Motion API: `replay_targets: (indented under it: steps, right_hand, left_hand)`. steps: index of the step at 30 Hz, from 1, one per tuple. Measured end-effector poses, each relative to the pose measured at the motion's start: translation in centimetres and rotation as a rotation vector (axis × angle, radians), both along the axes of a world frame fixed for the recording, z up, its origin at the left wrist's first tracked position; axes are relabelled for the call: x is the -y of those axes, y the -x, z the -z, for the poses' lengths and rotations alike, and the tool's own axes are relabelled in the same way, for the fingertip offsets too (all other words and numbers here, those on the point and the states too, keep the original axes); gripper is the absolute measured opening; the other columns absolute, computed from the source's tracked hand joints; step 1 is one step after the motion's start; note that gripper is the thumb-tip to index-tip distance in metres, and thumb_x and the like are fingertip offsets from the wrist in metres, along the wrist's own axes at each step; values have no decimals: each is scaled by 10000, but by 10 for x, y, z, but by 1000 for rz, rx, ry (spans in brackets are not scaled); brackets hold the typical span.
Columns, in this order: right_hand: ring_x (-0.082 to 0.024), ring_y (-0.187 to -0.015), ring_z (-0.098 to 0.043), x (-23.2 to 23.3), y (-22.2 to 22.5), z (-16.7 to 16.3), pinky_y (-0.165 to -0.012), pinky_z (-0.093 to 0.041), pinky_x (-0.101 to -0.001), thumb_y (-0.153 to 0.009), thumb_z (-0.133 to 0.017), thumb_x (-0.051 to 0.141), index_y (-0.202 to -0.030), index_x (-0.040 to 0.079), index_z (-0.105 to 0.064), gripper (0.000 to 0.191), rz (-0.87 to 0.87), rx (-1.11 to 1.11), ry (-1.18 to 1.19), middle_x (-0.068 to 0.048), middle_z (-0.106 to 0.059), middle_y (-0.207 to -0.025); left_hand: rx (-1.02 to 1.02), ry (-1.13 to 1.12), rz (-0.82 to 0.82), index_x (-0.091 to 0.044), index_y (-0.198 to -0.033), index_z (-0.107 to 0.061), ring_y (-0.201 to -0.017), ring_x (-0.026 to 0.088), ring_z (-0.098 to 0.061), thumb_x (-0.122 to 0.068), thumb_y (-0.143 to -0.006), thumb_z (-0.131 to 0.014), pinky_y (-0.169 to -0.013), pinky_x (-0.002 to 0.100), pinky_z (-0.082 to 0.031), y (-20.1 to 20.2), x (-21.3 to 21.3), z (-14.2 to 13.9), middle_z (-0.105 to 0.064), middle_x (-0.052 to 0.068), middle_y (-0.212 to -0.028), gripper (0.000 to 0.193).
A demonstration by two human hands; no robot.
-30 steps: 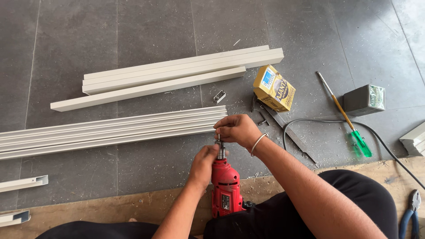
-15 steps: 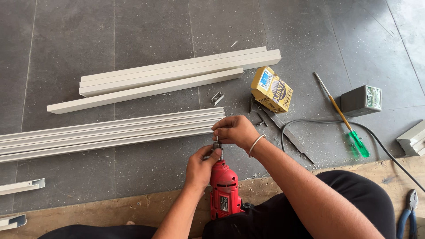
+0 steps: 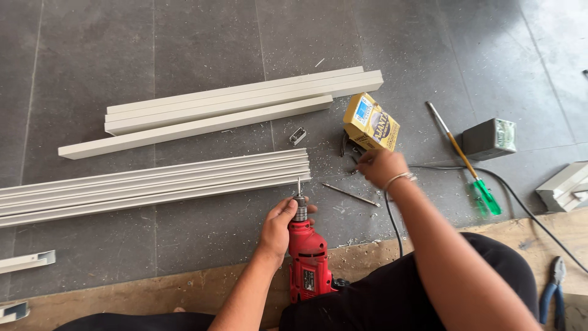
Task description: The person sits on the floor and assembles white plastic molding pieces. They use a power drill to drive screws into the molding and a hammer to tap small metal brackets into place. The person repeats this process for multiple sections of molding.
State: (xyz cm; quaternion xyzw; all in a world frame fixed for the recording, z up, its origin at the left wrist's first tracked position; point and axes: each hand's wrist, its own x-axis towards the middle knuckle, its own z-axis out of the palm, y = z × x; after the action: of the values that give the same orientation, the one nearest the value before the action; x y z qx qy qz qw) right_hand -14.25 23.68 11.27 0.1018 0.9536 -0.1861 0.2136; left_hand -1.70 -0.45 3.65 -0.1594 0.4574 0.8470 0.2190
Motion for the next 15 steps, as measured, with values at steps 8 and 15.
replay_targets:
  steps: [8,15]
  right_hand:
    - [-322,-996,-733,41,-18,9,-887,-571,-420,-826,-830,402,-1045,110,-783,369,8,-129,-195,-148,-772,-1008]
    - [-216,-863,-758,48,-53,-13,-800,-584,-356,-846,-819,368,-1050,115,-810,324,10,-195,150,-87,-802,-953]
  left_hand:
    - [-14,-61,-49,-34,-1198,-692,-782,204,-701,-277,-1032,-501,-727,356,-590,-3,2,5,-735,99,-975,351]
    - [7,-55,-113,-44,-1172,-695,-695,188,-670,-275,-1022,-467,-643,337,-568,-3,-7,16,-733,102,-927,357]
